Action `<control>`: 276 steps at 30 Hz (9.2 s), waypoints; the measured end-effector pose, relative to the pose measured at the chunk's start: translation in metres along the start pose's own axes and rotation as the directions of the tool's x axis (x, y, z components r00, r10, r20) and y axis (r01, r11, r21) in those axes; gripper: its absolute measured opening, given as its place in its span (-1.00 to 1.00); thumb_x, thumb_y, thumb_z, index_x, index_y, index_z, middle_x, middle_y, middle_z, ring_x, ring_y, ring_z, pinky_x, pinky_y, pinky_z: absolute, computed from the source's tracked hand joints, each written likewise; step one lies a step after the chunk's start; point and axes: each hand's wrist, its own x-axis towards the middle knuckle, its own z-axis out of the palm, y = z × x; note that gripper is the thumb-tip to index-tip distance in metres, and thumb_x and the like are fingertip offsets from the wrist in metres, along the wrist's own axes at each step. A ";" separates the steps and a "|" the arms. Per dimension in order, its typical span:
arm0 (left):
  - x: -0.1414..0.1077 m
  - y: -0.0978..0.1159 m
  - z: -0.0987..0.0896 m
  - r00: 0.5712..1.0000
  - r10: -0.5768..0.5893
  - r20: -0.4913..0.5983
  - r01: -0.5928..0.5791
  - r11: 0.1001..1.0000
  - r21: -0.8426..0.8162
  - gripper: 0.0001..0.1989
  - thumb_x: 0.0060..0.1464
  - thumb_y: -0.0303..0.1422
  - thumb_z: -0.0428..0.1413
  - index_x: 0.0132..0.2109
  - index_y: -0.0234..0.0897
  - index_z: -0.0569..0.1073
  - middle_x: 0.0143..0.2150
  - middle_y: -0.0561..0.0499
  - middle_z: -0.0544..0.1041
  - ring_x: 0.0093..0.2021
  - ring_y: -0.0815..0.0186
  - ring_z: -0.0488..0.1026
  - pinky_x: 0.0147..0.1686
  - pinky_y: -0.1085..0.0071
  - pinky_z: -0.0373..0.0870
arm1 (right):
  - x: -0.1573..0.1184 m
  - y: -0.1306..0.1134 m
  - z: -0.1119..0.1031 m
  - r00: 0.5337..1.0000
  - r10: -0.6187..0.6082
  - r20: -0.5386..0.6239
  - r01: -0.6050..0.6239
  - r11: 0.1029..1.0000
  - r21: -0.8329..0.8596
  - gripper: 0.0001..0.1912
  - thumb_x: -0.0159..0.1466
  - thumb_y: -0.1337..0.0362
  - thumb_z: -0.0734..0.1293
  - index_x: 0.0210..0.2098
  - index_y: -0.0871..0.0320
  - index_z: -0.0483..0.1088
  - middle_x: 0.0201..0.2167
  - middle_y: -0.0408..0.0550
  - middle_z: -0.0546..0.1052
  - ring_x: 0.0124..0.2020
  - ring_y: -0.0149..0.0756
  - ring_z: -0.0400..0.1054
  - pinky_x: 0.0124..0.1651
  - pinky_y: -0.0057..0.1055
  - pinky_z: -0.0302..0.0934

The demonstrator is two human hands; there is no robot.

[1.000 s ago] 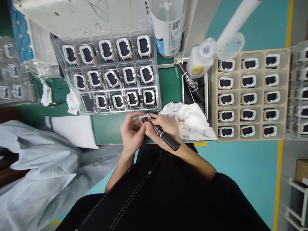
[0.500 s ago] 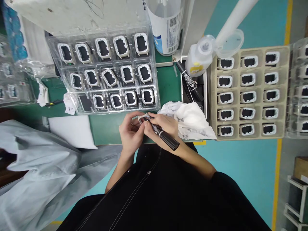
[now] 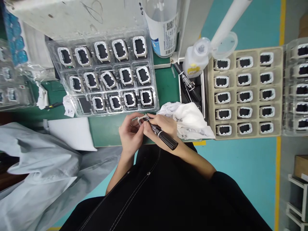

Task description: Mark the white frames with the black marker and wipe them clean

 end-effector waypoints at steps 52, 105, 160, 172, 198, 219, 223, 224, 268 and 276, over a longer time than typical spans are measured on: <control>-0.004 -0.005 0.001 0.999 0.005 -0.037 -0.006 1.000 -0.030 -0.69 0.45 -0.08 0.37 0.11 -0.19 0.66 -0.38 0.12 0.57 -0.51 0.44 0.33 -0.45 0.49 0.32 | -0.003 0.013 0.009 0.964 -0.265 0.008 0.263 0.952 -0.156 -0.78 0.49 0.43 0.46 -0.21 -0.03 0.46 -0.35 -0.23 0.73 -0.26 -0.23 0.77 0.01 -0.28 0.79; 0.016 0.001 -0.018 0.972 -0.146 0.182 0.214 0.867 -0.449 -0.60 0.23 -0.17 0.60 0.01 -0.19 0.62 -0.30 0.06 0.74 -0.27 0.26 0.79 -0.13 0.41 0.76 | -0.007 0.010 0.007 0.965 -0.259 0.031 0.255 0.962 0.098 -0.75 0.44 0.45 0.44 -0.08 -0.06 0.39 -0.35 -0.32 0.69 -0.39 -0.31 0.67 0.27 -0.04 0.79; 0.018 0.009 -0.020 0.926 -0.316 0.205 0.373 0.848 -0.376 -0.53 0.14 -0.21 0.60 0.15 -0.21 0.81 -0.18 -0.07 0.81 -0.36 0.25 0.72 -0.27 0.32 0.75 | -0.005 0.006 0.008 0.963 -0.269 -0.001 0.268 0.961 0.064 -0.71 0.41 0.48 0.47 -0.07 -0.05 0.40 -0.37 -0.33 0.65 -0.43 -0.33 0.63 0.19 -0.04 0.81; 0.047 0.017 -0.111 0.826 0.105 -0.553 0.077 0.952 0.296 -0.66 0.15 -0.34 0.49 0.04 -0.15 0.61 -0.20 0.04 0.74 -0.20 0.26 0.72 -0.10 0.38 0.62 | -0.008 0.012 0.001 0.956 -0.247 -0.160 0.262 0.962 0.080 -0.72 0.43 0.45 0.50 0.00 -0.02 0.46 -0.46 -0.32 0.54 -0.52 -0.30 0.53 -0.09 -0.02 0.85; 0.069 -0.004 -0.146 0.848 0.246 -0.469 0.235 0.618 0.750 -0.81 0.30 -0.48 0.20 -0.02 -0.19 0.66 0.09 -0.25 0.68 0.11 -0.15 0.53 0.23 -0.06 0.41 | -0.009 0.014 -0.001 0.953 -0.263 -0.149 0.266 0.964 0.002 -0.66 0.34 0.49 0.53 0.01 0.01 0.55 -0.41 -0.20 0.68 -0.40 -0.09 0.72 -0.26 -0.13 0.76; 0.043 0.012 -0.066 0.801 0.259 -0.539 -0.090 0.943 0.320 -0.84 0.40 -0.23 0.39 -0.03 -0.15 0.62 -0.14 0.03 0.77 -0.13 0.20 0.75 -0.03 0.28 0.67 | -0.008 0.013 0.002 0.941 -0.285 -0.181 0.294 0.956 0.023 -0.67 0.36 0.51 0.49 0.01 0.01 0.51 -0.45 -0.26 0.61 -0.48 -0.21 0.62 -0.26 -0.16 0.75; 0.016 0.023 -0.030 0.912 -0.004 -0.410 -0.053 0.990 -0.127 -0.60 0.39 -0.17 0.46 0.24 -0.11 0.58 -0.12 0.01 0.82 -0.20 0.17 0.83 -0.21 0.31 0.77 | -0.005 0.006 0.000 0.956 -0.262 -0.136 0.277 0.954 0.113 -0.67 0.41 0.50 0.49 0.05 0.01 0.48 -0.45 -0.32 0.60 -0.52 -0.28 0.56 -0.10 -0.02 0.83; 0.012 0.023 -0.023 0.942 -0.062 -0.330 -0.003 0.981 -0.194 -0.56 0.37 -0.15 0.49 0.26 -0.12 0.60 -0.13 0.00 0.82 -0.22 0.17 0.83 -0.25 0.33 0.78 | -0.005 0.004 0.000 0.960 -0.250 -0.122 0.265 0.956 0.123 -0.67 0.41 0.49 0.49 0.05 0.00 0.47 -0.43 -0.32 0.62 -0.52 -0.29 0.56 -0.03 0.05 0.84; -0.004 0.001 0.017 0.991 0.000 -0.131 -0.010 0.997 -0.073 -0.73 0.45 -0.13 0.39 0.08 -0.23 0.76 -0.14 -0.03 0.78 -0.27 0.32 0.67 -0.18 0.45 0.64 | -0.006 0.009 0.003 0.984 -0.174 -0.043 0.167 0.978 -0.127 -0.84 0.50 0.41 0.49 -0.13 0.00 0.52 -0.30 -0.21 0.76 -0.12 -0.15 0.82 0.02 -0.20 0.79; -0.007 0.004 0.014 0.996 -0.023 -0.081 0.026 0.999 0.037 -0.73 0.51 -0.16 0.30 0.12 -0.20 0.79 -0.19 0.00 0.74 -0.34 0.31 0.54 -0.25 0.40 0.54 | -0.006 0.017 0.008 0.951 -0.309 0.006 0.302 0.924 -0.235 -0.85 0.54 0.28 0.49 -0.16 -0.06 0.48 -0.42 -0.24 0.68 -0.36 -0.21 0.73 0.02 -0.17 0.84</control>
